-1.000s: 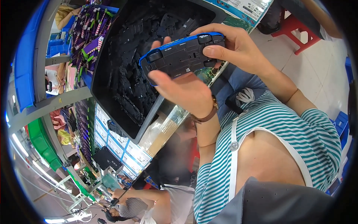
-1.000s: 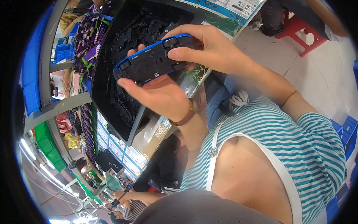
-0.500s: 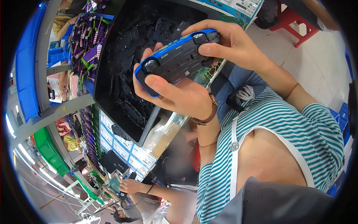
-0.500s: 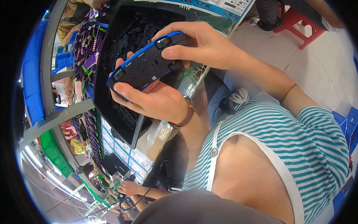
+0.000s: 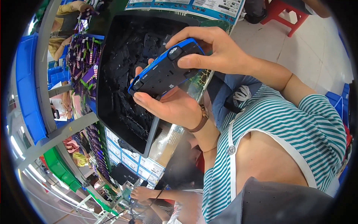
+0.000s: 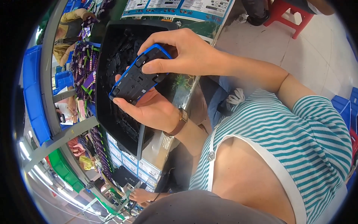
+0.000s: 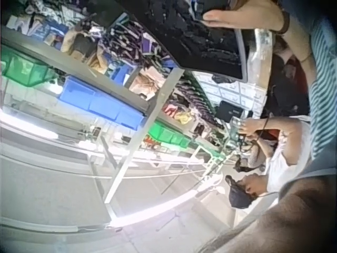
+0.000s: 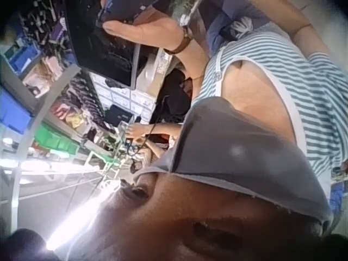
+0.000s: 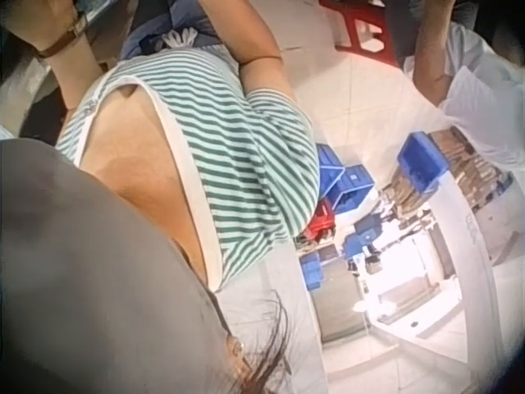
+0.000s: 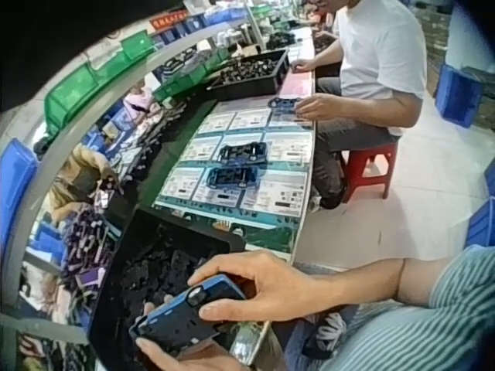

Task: The person assembles toy cars by attaching chassis plates from a tray onto toy car bodies by hand and setting the cars on the table, then reaches into a cloth sack beneath the desk.

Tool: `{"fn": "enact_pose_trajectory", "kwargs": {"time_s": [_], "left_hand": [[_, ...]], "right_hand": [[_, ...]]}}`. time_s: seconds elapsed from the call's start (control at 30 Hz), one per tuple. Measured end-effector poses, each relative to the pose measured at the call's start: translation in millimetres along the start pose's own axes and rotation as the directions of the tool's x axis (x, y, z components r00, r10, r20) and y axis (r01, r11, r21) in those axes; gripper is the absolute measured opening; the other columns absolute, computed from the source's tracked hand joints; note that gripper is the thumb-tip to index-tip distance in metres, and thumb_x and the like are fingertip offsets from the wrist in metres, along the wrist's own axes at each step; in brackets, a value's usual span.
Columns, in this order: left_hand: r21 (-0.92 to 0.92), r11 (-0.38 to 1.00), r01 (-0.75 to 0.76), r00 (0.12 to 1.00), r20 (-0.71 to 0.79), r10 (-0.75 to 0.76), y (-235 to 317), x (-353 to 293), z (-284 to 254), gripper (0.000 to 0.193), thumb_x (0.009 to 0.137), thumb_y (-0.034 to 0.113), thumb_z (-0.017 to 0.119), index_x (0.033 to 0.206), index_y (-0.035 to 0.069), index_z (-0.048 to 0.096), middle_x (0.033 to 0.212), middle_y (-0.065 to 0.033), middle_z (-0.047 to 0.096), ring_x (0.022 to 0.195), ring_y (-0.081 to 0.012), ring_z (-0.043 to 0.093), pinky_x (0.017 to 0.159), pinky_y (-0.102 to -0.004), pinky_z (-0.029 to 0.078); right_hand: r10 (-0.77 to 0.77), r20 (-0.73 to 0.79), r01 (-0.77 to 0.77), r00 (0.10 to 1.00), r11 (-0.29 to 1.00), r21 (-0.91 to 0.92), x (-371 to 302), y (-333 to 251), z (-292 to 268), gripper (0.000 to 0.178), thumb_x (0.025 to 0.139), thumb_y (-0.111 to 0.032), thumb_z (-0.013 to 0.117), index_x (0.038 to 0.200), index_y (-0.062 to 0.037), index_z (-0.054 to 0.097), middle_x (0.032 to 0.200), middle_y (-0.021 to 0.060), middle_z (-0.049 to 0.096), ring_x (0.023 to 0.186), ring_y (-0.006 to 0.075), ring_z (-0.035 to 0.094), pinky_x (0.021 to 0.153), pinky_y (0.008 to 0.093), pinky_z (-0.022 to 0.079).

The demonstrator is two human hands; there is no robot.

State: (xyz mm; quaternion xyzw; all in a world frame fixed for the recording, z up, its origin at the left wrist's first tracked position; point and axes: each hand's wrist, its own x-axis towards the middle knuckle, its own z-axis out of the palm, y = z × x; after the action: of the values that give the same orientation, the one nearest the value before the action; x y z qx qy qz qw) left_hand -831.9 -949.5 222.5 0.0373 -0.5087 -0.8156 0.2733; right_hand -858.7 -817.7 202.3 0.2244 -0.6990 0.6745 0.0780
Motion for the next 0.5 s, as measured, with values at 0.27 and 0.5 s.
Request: {"fn": "enact_pose_trajectory", "kwargs": {"time_s": [0.27,0.5], "left_hand": [[-0.153,0.978,0.139,0.99,0.013,-0.139,4.1,3.8,-3.9,0.055,0.099,0.045,0.04,0.131,0.001,0.046,0.123,-0.0181,0.054,0.114,-0.0278,0.055,0.101,-0.0417,0.044],[-0.206,0.976,0.07,0.992,-0.087,-0.089,17.7,-11.3,-13.9,0.036,0.094,0.023,0.057,0.125,0.006,0.048,0.108,-0.009,0.055,0.097,-0.0204,0.052,0.083,-0.0349,0.043]], "right_hand": [[0.08,0.069,-0.095,0.994,0.966,0.242,-5.9,-0.6,-3.6,0.042,0.091,-0.014,0.062,0.131,-0.003,0.051,0.116,0.0067,0.059,0.102,0.0117,0.059,0.083,0.0239,0.051],[0.032,-0.007,-0.027,0.999,0.925,0.378,-3.1,-12.4,21.3,0.044,0.089,-0.011,0.064,0.13,-0.0014,0.051,0.11,0.0067,0.062,0.098,0.0119,0.059,0.083,0.0266,0.052]]}}
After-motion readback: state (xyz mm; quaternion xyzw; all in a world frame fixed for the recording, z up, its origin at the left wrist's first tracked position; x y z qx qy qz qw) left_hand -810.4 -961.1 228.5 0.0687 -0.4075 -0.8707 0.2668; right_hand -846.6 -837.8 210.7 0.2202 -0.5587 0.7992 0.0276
